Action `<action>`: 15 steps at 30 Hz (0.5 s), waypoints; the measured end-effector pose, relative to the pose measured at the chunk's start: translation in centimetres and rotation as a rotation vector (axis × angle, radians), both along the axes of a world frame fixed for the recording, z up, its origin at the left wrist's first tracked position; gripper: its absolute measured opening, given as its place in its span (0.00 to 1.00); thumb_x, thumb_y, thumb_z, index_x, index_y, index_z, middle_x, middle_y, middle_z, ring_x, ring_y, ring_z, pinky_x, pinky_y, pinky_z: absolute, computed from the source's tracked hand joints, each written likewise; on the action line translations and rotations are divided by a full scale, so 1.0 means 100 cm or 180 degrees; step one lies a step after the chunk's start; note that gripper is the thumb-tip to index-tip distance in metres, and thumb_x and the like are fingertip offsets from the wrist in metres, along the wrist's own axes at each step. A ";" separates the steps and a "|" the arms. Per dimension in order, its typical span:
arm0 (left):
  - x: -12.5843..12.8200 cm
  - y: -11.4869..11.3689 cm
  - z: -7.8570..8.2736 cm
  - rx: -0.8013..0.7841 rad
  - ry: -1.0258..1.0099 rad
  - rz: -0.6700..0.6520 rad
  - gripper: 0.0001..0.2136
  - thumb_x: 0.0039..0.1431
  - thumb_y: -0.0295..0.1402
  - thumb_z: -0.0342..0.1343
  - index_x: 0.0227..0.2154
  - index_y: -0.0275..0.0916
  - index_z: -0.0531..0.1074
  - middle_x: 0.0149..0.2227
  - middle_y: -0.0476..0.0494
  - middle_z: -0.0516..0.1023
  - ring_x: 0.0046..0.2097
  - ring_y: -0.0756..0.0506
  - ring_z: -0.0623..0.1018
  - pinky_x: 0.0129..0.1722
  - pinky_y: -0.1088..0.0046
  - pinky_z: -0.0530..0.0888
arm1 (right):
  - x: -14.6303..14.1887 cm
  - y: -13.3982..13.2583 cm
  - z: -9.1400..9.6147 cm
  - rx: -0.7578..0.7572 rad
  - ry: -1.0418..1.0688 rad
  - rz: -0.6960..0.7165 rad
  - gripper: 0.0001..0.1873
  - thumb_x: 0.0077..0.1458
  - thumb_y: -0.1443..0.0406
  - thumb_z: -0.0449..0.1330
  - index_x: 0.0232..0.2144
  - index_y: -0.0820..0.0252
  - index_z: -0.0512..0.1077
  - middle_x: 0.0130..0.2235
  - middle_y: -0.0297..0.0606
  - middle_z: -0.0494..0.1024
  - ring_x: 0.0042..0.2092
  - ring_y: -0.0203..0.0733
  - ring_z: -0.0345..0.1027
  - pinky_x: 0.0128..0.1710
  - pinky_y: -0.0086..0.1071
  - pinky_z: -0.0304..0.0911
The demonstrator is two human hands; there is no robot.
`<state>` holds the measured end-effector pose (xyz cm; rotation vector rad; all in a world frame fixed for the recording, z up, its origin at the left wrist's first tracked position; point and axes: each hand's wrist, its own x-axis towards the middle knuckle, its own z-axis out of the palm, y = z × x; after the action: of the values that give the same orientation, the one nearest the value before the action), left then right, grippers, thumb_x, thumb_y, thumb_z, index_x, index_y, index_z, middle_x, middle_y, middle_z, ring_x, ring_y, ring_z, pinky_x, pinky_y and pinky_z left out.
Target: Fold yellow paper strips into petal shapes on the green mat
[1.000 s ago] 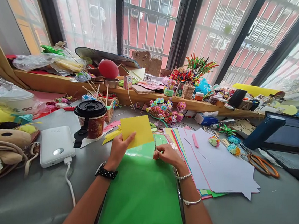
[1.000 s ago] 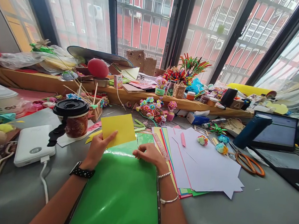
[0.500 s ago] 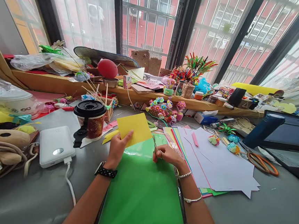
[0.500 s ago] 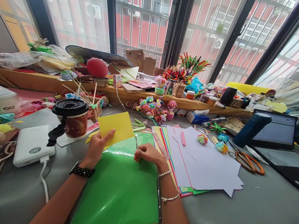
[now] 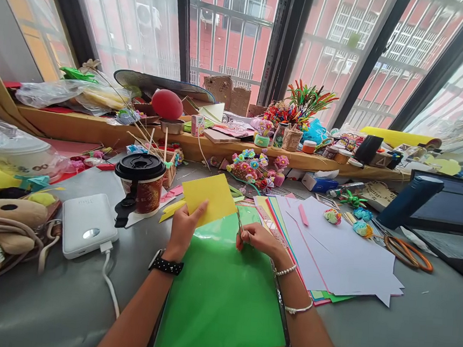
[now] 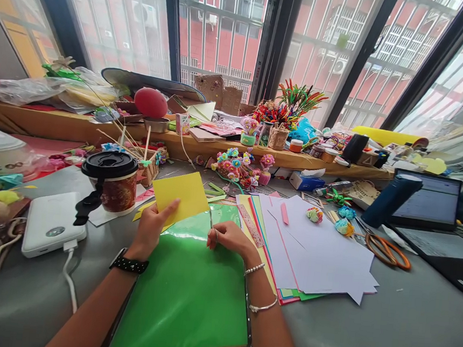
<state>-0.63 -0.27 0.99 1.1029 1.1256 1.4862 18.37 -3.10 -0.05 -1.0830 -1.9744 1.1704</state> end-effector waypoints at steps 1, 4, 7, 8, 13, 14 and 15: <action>0.000 0.000 -0.001 0.0016 -0.0008 -0.0018 0.18 0.40 0.39 0.58 0.34 0.33 0.71 0.39 0.40 0.75 0.38 0.43 0.75 0.34 0.71 0.72 | -0.001 0.000 0.001 -0.0004 0.0015 -0.0027 0.36 0.38 0.38 0.43 0.18 0.65 0.68 0.21 0.38 0.71 0.25 0.36 0.65 0.28 0.29 0.60; 0.000 0.000 0.000 0.0052 0.0030 -0.0044 0.18 0.40 0.39 0.58 0.34 0.33 0.71 0.39 0.40 0.75 0.39 0.43 0.75 0.35 0.70 0.72 | -0.001 -0.001 0.001 0.0034 0.0012 -0.0041 0.36 0.37 0.38 0.43 0.18 0.65 0.68 0.21 0.38 0.71 0.25 0.36 0.65 0.28 0.29 0.60; 0.001 -0.002 0.002 0.0029 0.0082 -0.0006 0.18 0.40 0.40 0.58 0.34 0.33 0.71 0.39 0.39 0.75 0.39 0.43 0.75 0.35 0.70 0.72 | -0.001 -0.001 0.001 0.0117 -0.0030 -0.0001 0.35 0.41 0.39 0.43 0.18 0.65 0.68 0.21 0.39 0.71 0.25 0.35 0.65 0.28 0.28 0.59; 0.001 -0.002 0.002 0.0013 0.0087 0.0007 0.18 0.40 0.40 0.58 0.34 0.33 0.71 0.39 0.39 0.75 0.39 0.42 0.75 0.35 0.69 0.72 | 0.000 0.000 0.000 0.0140 -0.0050 0.0007 0.35 0.42 0.40 0.42 0.18 0.65 0.68 0.21 0.39 0.71 0.25 0.35 0.65 0.28 0.28 0.59; 0.001 0.000 0.000 -0.0009 0.0058 -0.0038 0.18 0.40 0.40 0.58 0.34 0.33 0.71 0.39 0.39 0.75 0.38 0.43 0.75 0.35 0.69 0.72 | 0.000 0.001 0.000 0.0200 -0.0132 -0.0033 0.35 0.43 0.41 0.42 0.18 0.65 0.68 0.21 0.39 0.72 0.25 0.35 0.65 0.27 0.28 0.58; 0.001 0.001 -0.001 -0.0013 0.0048 -0.0049 0.17 0.40 0.39 0.58 0.34 0.34 0.71 0.39 0.40 0.75 0.38 0.43 0.75 0.35 0.69 0.72 | -0.001 0.001 0.000 0.0201 -0.0133 -0.0037 0.35 0.43 0.40 0.42 0.18 0.65 0.68 0.21 0.39 0.72 0.25 0.35 0.65 0.27 0.28 0.58; 0.000 0.001 -0.002 -0.0014 0.0038 -0.0054 0.17 0.40 0.39 0.58 0.34 0.34 0.71 0.39 0.40 0.75 0.38 0.43 0.75 0.35 0.69 0.72 | -0.001 0.001 0.000 0.0198 -0.0130 -0.0042 0.35 0.42 0.40 0.41 0.18 0.65 0.68 0.21 0.39 0.72 0.25 0.35 0.65 0.28 0.28 0.58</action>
<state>-0.58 -0.14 0.77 1.1171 1.1248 1.4649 18.30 -3.04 -0.08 -1.0946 -2.0182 1.0806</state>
